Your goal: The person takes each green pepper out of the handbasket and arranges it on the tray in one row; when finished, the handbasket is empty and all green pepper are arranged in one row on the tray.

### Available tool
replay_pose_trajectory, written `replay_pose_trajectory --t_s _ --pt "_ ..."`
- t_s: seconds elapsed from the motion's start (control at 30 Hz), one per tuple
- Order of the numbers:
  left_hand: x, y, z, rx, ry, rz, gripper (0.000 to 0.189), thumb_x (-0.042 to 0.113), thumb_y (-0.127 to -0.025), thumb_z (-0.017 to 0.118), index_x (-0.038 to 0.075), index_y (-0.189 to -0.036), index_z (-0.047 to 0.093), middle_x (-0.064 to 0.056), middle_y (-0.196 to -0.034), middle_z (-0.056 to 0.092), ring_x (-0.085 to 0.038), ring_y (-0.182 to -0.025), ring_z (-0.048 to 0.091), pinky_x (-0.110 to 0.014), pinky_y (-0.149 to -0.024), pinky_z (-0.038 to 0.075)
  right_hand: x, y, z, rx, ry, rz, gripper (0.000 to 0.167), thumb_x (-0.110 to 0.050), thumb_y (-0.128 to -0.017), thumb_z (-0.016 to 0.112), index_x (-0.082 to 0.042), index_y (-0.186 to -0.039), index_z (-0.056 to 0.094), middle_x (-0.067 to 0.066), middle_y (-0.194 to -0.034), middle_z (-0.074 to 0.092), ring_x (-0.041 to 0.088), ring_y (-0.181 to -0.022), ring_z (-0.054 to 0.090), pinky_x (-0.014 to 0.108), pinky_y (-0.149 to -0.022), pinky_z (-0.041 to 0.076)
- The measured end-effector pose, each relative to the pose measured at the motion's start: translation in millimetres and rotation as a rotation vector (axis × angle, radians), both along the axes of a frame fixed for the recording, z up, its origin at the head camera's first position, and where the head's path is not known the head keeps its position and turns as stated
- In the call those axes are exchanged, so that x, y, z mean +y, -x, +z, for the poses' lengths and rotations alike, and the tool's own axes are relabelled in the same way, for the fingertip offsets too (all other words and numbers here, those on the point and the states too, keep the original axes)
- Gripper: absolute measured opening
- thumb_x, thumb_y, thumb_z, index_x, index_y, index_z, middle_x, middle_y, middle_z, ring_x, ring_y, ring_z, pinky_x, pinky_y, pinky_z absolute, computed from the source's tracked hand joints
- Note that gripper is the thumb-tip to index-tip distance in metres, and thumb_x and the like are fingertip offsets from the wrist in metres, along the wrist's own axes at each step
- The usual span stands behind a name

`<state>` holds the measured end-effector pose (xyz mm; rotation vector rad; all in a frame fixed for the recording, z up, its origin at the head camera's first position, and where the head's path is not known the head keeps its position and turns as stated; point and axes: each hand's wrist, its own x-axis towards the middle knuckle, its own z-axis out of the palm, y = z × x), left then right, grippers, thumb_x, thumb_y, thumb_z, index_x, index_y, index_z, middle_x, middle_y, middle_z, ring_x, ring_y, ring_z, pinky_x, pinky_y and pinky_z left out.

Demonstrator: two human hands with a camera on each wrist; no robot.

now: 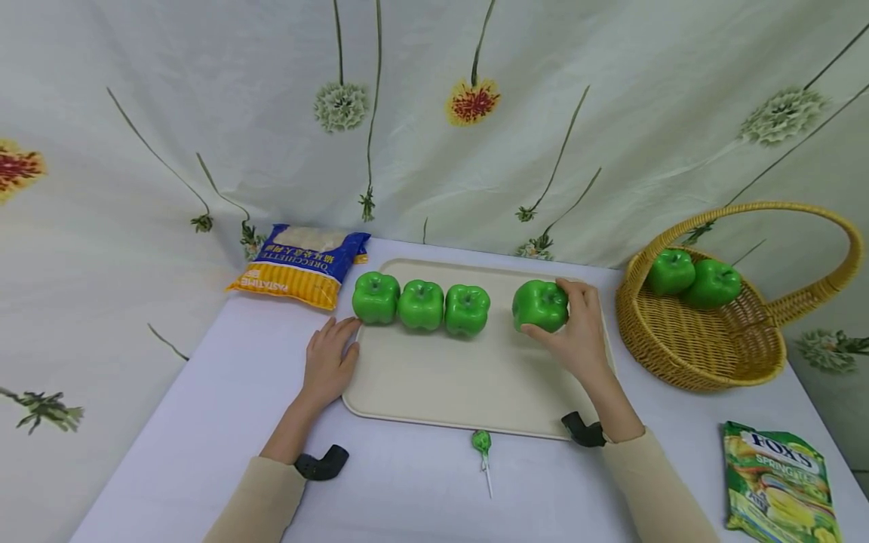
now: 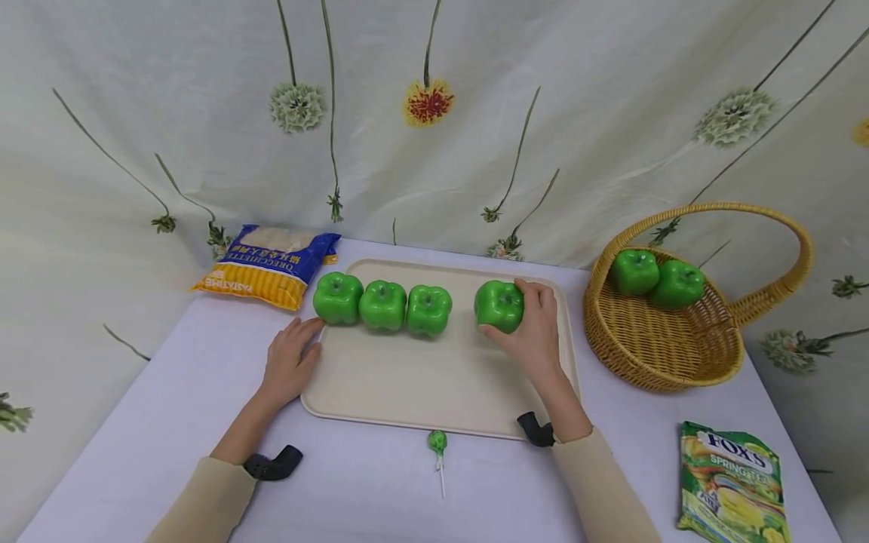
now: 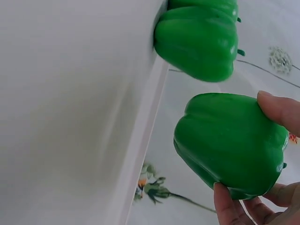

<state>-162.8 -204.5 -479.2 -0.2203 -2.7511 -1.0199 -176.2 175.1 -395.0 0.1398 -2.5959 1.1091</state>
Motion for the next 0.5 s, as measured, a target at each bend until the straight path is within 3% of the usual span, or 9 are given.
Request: replay_pose_trajectory --t_s 0.5 --pt "0.3 0.0 -0.6 -0.004 0.002 0.005 0.042 0.004 -0.095 0.046 -0.002 -0.137 0.051 -0.024 -0.144 0.047 -0.048 -0.144 0.022 -0.068 -0.115 0.007 -24 12.1 -9.6 -0.126 -0.070 0.072 0.086 -0.021 -0.071 0.088 0.002 -0.141 0.043 0.024 -0.132 0.037 0.041 -0.126 0.039 0.061 -0.106 0.035"
